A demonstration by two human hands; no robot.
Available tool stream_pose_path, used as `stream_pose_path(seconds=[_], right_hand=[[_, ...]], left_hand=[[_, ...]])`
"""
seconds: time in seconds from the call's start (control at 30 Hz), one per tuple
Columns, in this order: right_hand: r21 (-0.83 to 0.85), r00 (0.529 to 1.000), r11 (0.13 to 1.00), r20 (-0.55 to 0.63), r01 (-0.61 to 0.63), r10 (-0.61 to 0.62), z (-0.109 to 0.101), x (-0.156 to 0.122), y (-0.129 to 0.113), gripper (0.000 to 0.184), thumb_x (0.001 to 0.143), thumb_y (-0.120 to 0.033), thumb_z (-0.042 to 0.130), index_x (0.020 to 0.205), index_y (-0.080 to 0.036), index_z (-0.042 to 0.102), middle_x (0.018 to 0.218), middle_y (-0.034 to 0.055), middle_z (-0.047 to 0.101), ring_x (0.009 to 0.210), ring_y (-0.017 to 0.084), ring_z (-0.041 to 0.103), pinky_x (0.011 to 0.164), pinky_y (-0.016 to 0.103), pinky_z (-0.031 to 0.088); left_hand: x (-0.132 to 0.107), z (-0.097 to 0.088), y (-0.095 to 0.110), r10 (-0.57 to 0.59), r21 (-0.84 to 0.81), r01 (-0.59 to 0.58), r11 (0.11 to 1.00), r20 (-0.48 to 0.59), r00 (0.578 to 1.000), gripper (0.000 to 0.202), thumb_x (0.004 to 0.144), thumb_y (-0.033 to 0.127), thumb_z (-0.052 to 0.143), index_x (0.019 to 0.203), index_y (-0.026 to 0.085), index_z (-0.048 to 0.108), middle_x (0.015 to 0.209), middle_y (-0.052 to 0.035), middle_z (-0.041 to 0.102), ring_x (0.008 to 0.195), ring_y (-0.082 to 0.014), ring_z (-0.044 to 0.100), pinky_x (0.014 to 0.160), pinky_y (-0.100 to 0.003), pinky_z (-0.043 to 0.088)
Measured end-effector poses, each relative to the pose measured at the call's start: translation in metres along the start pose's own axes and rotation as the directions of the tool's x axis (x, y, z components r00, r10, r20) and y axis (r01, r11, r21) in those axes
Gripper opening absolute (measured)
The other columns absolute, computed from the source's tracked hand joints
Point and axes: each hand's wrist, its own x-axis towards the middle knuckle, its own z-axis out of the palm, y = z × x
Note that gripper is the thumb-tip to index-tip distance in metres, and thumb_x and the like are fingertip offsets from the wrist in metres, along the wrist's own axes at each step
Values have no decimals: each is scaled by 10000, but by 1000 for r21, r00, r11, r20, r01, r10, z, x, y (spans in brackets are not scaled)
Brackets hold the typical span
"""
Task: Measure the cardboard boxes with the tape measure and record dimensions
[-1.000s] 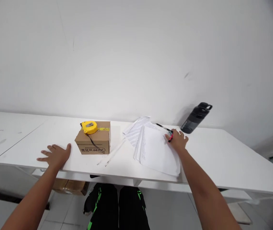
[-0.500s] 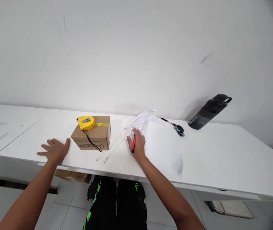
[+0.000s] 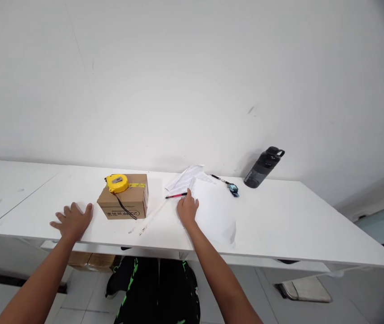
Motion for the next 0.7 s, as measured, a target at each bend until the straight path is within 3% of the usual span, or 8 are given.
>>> stream_pose_path(seconds=[0.1,0.2,0.23,0.33,0.43,0.5,0.57,0.7], right_hand=[[0,1000,1000,28,10,-10,1,1,-1,580,908,-233,315,1463,-65,301,1162,195,652,1140,278,558,1079,540,210],[-25,997,998,42,62,-60,2,1,0,564,907,-252,338,1441,-73,352,1104,177,671,1071,278,587,1031,509,297],[-26,996,996,39,83,-82,2,0,2,552,904,-258,343,1423,-75,380,1078,173,677,1048,280,594,1005,498,331],[18,984,984,-30,177,-176,4,-6,6,509,900,-294,349,1351,-83,459,1100,181,663,1070,295,576,960,485,389],[113,938,938,-161,327,-307,1,-16,1,510,904,-374,379,1324,-99,467,1249,194,590,1191,303,509,1012,501,377],[196,906,891,-200,410,-373,-4,-22,-18,544,900,-423,421,1346,-112,437,1307,193,546,1244,297,475,1036,505,371],[279,880,835,-174,474,-441,-13,-24,-52,568,898,-449,453,1374,-140,412,1354,181,511,1281,281,452,1046,491,376],[362,799,759,61,541,-598,-21,-12,-145,556,871,-514,508,1346,-225,486,1379,110,523,1296,263,448,1073,444,344]], left_hand=[[-4,-13,7,98,-277,-88,957,22,995,779,876,633,315,1452,108,351,1445,-227,448,1358,-413,358,1121,-637,128],[-7,-41,35,132,-696,-65,715,43,990,677,924,565,240,1444,138,314,1402,-176,514,1225,-279,545,1030,-465,409],[-7,-51,49,168,-765,-82,639,35,985,658,931,563,230,1444,159,309,1407,-158,513,1230,-260,544,998,-435,441],[-11,-75,93,321,-831,-123,543,70,945,652,895,560,421,1435,204,344,1402,-132,526,1282,-260,494,982,-395,448],[-20,-76,121,434,-859,-63,507,191,880,591,839,560,549,1302,195,509,1283,-133,610,1168,-265,574,962,-381,456],[-29,-70,129,484,-888,-64,455,186,855,565,836,603,540,1209,180,559,1218,-124,637,1111,-264,596,940,-384,466],[-37,-63,129,485,-897,-72,437,168,858,547,831,618,546,1161,183,574,1208,-113,636,1097,-262,596,936,-386,465],[-45,-58,126,471,-919,-68,387,133,872,536,787,568,644,1152,189,544,1197,-116,629,1075,-249,606,909,-377,476]])
